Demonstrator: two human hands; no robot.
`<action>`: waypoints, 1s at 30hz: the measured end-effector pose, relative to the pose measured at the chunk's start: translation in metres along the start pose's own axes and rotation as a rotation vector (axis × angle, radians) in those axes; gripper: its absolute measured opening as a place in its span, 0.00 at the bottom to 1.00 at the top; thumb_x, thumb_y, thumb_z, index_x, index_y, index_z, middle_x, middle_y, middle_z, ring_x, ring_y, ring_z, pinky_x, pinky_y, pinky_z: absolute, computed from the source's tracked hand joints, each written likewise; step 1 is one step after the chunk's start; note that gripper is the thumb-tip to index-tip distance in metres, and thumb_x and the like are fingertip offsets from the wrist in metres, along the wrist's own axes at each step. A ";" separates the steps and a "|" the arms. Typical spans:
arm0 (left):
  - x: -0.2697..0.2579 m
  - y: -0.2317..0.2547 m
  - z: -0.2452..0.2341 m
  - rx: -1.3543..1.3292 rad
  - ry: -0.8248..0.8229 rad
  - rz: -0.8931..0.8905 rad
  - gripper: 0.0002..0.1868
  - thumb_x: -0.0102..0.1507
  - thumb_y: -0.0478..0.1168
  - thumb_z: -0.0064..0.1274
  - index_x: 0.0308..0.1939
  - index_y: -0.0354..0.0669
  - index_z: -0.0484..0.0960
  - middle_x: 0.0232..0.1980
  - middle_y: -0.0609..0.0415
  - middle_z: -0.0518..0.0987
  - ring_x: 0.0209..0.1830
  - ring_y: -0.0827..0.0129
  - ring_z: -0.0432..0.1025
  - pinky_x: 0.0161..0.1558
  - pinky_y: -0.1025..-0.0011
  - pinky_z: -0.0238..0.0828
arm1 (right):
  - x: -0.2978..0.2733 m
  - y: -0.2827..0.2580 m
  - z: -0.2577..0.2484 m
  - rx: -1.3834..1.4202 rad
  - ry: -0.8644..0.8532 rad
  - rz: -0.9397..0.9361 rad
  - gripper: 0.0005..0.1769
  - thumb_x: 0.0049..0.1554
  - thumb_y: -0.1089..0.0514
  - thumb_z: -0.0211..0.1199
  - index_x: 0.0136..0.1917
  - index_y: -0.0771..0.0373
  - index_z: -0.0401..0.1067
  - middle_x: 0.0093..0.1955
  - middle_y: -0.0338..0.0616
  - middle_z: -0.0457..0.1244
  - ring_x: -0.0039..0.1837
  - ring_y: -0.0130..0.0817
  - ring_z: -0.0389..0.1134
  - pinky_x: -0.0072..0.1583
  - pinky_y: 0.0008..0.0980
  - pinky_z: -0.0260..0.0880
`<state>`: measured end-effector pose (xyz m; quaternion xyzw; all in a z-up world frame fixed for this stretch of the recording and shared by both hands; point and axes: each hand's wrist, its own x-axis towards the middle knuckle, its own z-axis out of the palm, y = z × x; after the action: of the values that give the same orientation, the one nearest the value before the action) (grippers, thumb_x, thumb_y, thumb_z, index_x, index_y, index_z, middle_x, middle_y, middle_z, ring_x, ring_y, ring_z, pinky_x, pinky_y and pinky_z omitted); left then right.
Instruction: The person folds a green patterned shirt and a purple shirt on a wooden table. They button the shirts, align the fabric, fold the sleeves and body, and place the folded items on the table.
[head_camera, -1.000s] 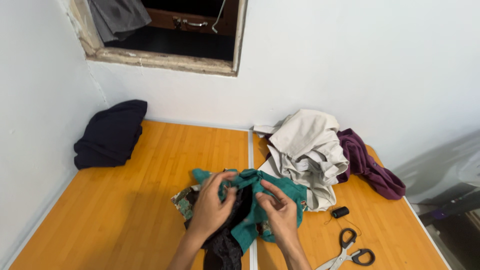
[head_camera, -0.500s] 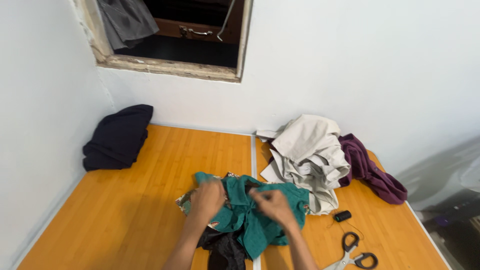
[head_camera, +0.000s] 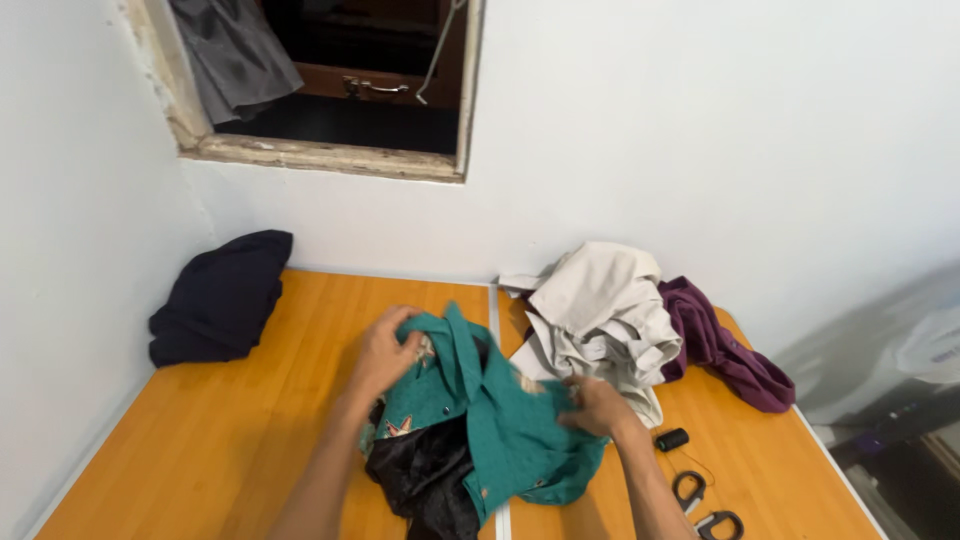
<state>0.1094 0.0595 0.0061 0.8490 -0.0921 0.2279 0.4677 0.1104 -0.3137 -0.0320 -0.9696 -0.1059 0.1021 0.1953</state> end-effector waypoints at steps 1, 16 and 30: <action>0.008 0.011 -0.008 -0.133 0.001 -0.020 0.13 0.61 0.34 0.53 0.50 0.37 0.81 0.51 0.50 0.81 0.50 0.63 0.78 0.53 0.67 0.74 | 0.002 -0.001 -0.008 -0.041 -0.114 0.011 0.53 0.42 0.45 0.81 0.74 0.60 0.60 0.69 0.51 0.64 0.71 0.43 0.66 0.72 0.40 0.67; 0.026 0.082 -0.064 -0.532 -0.709 -0.035 0.23 0.56 0.21 0.41 0.44 0.38 0.89 0.52 0.52 0.88 0.55 0.70 0.81 0.56 0.69 0.75 | 0.051 -0.056 0.033 0.749 -0.464 -0.060 0.45 0.54 0.49 0.70 0.80 0.50 0.54 0.52 0.36 0.64 0.48 0.24 0.64 0.52 0.28 0.69; 0.025 0.118 -0.120 0.415 -0.218 0.070 0.14 0.56 0.38 0.63 0.46 0.45 0.88 0.49 0.50 0.85 0.48 0.52 0.78 0.48 0.59 0.73 | 0.041 -0.046 -0.002 1.001 0.413 -0.381 0.07 0.63 0.61 0.61 0.51 0.67 0.70 0.42 0.48 0.71 0.41 0.31 0.71 0.44 0.33 0.72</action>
<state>0.0516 0.0972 0.1620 0.9429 -0.1227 0.1652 0.2620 0.1423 -0.2628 -0.0184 -0.7227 -0.1772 -0.0887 0.6622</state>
